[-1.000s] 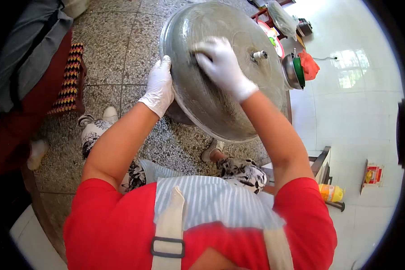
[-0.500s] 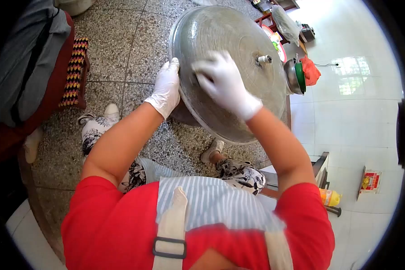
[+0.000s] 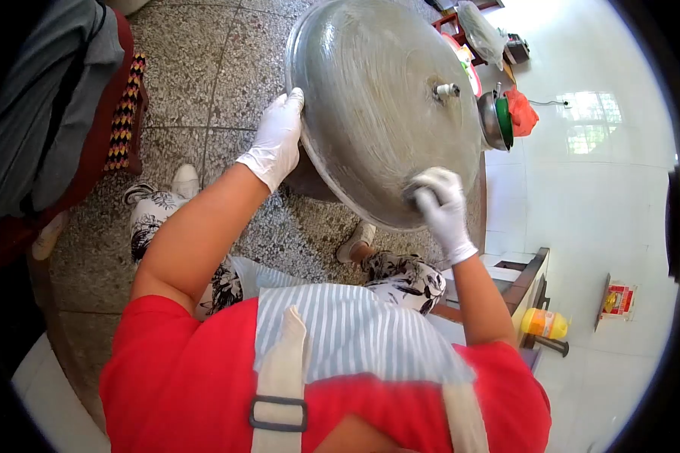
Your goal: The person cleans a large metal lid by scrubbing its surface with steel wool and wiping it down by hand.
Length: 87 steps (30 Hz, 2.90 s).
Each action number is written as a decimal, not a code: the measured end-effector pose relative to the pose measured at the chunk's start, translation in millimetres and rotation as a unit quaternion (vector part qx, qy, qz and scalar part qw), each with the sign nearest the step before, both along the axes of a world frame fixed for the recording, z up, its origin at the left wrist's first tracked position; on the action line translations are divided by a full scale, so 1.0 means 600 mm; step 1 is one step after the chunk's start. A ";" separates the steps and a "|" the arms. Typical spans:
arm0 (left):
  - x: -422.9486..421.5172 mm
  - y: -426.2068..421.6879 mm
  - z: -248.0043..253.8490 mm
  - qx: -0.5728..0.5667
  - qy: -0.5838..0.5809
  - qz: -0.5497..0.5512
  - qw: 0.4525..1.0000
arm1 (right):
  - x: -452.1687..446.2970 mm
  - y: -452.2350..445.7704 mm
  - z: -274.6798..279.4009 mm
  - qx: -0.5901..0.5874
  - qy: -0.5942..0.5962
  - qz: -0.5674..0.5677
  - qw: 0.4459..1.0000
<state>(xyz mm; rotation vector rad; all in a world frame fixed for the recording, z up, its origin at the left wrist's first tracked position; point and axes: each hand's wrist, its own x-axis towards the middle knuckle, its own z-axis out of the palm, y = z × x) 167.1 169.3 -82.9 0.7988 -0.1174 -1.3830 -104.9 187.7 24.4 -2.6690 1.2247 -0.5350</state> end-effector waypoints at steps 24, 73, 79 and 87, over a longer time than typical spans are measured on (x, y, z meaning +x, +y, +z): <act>-0.003 -0.006 0.004 0.014 -0.001 0.003 1.000 | 0.132 -0.046 -0.039 -0.137 -0.088 -0.056 0.985; 0.004 0.001 -0.006 0.018 -0.022 -0.011 1.000 | 0.125 -0.002 -0.056 -0.133 -0.092 -0.086 0.983; 0.004 0.002 0.004 0.035 -0.018 -0.009 0.999 | -0.049 -0.070 -0.056 -0.148 -0.057 -0.210 0.965; 0.008 0.004 -0.006 0.004 -0.019 -0.028 0.999 | 0.008 0.002 -0.070 -0.174 -0.080 -0.207 0.960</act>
